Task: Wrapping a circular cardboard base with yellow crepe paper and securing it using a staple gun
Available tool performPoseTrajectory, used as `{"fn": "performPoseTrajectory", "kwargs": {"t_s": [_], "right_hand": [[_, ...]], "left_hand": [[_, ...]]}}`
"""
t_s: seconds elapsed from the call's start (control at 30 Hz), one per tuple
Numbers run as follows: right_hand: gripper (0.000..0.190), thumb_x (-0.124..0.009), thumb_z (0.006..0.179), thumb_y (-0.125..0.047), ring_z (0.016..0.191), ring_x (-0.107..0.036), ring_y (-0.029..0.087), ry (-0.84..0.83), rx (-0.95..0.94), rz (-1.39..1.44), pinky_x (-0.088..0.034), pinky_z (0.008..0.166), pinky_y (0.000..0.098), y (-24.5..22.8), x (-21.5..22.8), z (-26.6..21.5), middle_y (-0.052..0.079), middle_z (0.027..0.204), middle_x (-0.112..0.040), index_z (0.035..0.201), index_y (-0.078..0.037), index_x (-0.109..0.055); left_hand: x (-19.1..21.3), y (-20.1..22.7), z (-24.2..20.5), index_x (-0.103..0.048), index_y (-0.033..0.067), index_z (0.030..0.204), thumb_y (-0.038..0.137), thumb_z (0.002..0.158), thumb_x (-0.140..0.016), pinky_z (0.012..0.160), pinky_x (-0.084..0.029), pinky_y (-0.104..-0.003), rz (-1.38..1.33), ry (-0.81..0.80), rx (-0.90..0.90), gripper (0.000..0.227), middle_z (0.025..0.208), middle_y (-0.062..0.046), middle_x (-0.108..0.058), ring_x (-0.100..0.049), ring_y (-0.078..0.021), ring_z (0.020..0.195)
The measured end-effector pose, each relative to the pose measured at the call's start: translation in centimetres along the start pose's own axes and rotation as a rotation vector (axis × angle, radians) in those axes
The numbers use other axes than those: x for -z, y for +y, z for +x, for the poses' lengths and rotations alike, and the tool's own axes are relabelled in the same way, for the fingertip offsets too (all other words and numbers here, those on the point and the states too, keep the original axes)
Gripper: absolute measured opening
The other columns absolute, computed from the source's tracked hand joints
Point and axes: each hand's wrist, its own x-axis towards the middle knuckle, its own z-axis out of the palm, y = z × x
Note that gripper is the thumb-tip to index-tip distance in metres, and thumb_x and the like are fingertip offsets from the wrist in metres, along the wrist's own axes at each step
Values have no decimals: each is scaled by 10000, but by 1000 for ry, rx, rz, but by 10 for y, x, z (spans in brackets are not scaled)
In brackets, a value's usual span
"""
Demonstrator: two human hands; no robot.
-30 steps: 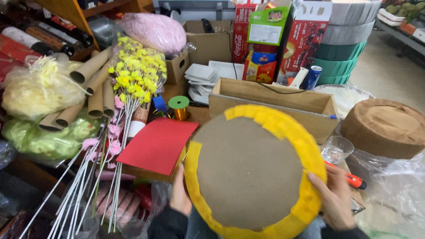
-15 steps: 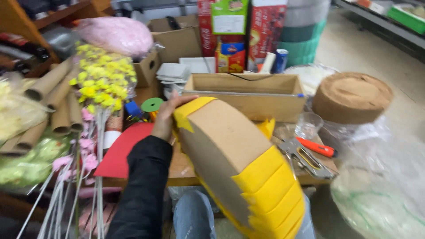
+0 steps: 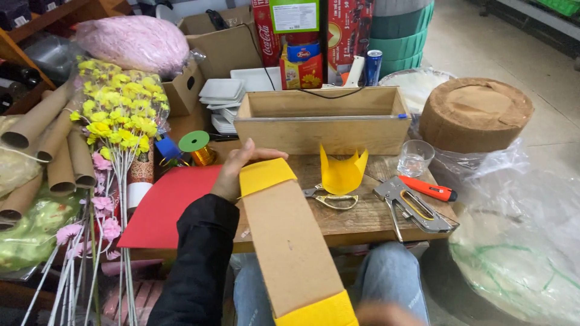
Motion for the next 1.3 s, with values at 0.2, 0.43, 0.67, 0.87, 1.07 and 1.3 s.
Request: {"fn": "performPoseTrajectory", "kwargs": {"t_s": [0.2,0.43,0.67,0.87,1.07,1.3], "right_hand": [[323,-754,869,-243,1046,-752,368,300,-87,-330,-601,873,482,-13,52,206,100,1052,-790,1191,-208,-755],[662,-738,888,-563,1422,-440,319,259,-325,-819,-381,1149,434,0,31,329,43,1384,-539,1393,-180,-546],[135,-858,839,-207,900,-761,209,677,-239,110,-581,810,370,64,64,383,52,909,-813,971,-234,-857],[514,-690,861,66,1017,-723,271,564,-200,896,-599,896,427,-50,151,357,79,1139,-698,1303,-195,-674],[348,-875,869,-319,1016,-707,271,659,-383,594,-574,856,428,22,173,398,110,1104,-740,1172,-189,-761],[132,-861,911,-213,1014,-658,177,861,137,64,-508,935,335,-40,196,392,53,1019,-753,1030,-183,-813]], "left_hand": [[1,0,-8,-803,-44,1152,538,1024,-453,1014,-532,-366,-10,20,-10,690,1115,-188,-793,-720,-226,1015],[5,16,-18,-795,-62,1176,551,1022,-421,927,-550,-314,-39,9,25,734,996,-163,-806,-721,-189,933],[3,21,-26,-814,-50,1144,549,1019,-430,1011,-524,-360,-53,30,26,722,1126,-184,-804,-721,-216,1052],[2,11,-22,-804,-68,1157,513,1015,-458,986,-538,-351,-84,57,25,690,1099,-195,-805,-734,-232,983],[16,-10,-18,-809,-43,1162,478,1033,-470,990,-547,-353,-28,63,18,635,1098,-204,-810,-736,-231,1012],[-3,30,-42,-826,37,1165,584,1054,-442,1023,-542,-334,49,222,72,678,1141,-148,-805,-740,-218,1064]]}}
